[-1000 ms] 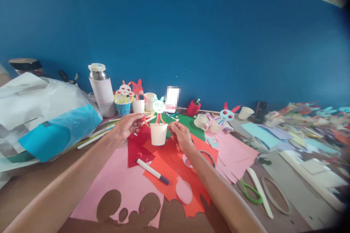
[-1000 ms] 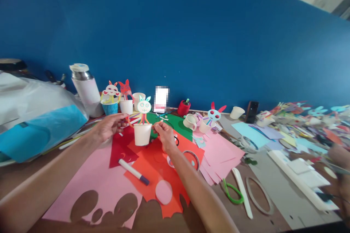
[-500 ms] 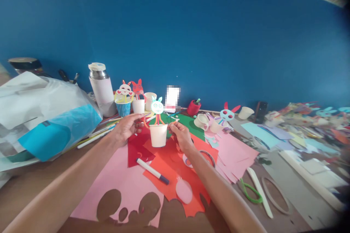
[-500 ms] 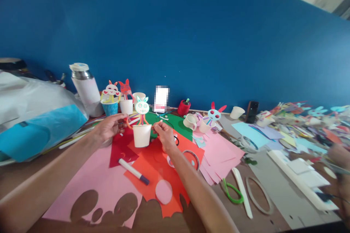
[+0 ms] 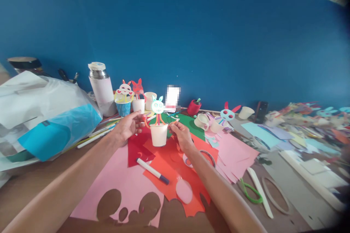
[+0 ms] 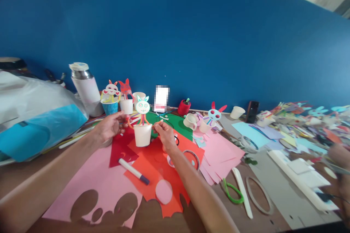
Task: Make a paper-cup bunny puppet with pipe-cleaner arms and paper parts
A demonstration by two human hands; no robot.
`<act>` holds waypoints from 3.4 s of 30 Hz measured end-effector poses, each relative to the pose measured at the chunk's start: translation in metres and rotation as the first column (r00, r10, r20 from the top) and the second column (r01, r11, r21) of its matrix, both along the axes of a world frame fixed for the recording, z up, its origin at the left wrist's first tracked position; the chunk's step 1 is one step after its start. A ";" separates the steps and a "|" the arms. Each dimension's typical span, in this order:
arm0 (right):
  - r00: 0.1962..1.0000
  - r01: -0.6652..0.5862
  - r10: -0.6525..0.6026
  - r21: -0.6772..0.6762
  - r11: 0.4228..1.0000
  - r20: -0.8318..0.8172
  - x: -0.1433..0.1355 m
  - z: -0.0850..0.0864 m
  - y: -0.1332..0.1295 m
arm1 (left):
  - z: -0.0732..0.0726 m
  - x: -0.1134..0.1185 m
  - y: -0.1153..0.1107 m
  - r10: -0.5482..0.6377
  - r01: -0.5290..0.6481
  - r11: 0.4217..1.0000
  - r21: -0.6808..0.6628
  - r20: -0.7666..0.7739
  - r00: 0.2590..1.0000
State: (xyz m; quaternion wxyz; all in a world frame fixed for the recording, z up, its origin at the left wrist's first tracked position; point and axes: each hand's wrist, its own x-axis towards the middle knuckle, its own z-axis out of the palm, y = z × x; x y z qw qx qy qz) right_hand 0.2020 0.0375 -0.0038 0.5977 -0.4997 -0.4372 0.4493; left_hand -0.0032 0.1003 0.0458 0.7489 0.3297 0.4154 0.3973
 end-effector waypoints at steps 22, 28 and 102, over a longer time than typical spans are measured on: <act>0.999 0.008 -0.008 -0.001 1.000 0.040 -0.012 0.001 -0.001 | 0.021 0.022 -0.043 0.215 0.092 0.759 0.644 -0.382 0.899; 0.998 -0.022 0.022 0.007 1.000 0.055 -0.027 0.003 -0.005 | 0.003 0.039 -0.053 0.391 0.340 0.399 0.852 -0.493 0.777; 0.074 0.331 0.245 -0.255 0.908 0.967 0.072 0.009 -0.021 | -0.024 0.049 -0.046 0.551 0.670 0.228 0.707 -0.661 0.509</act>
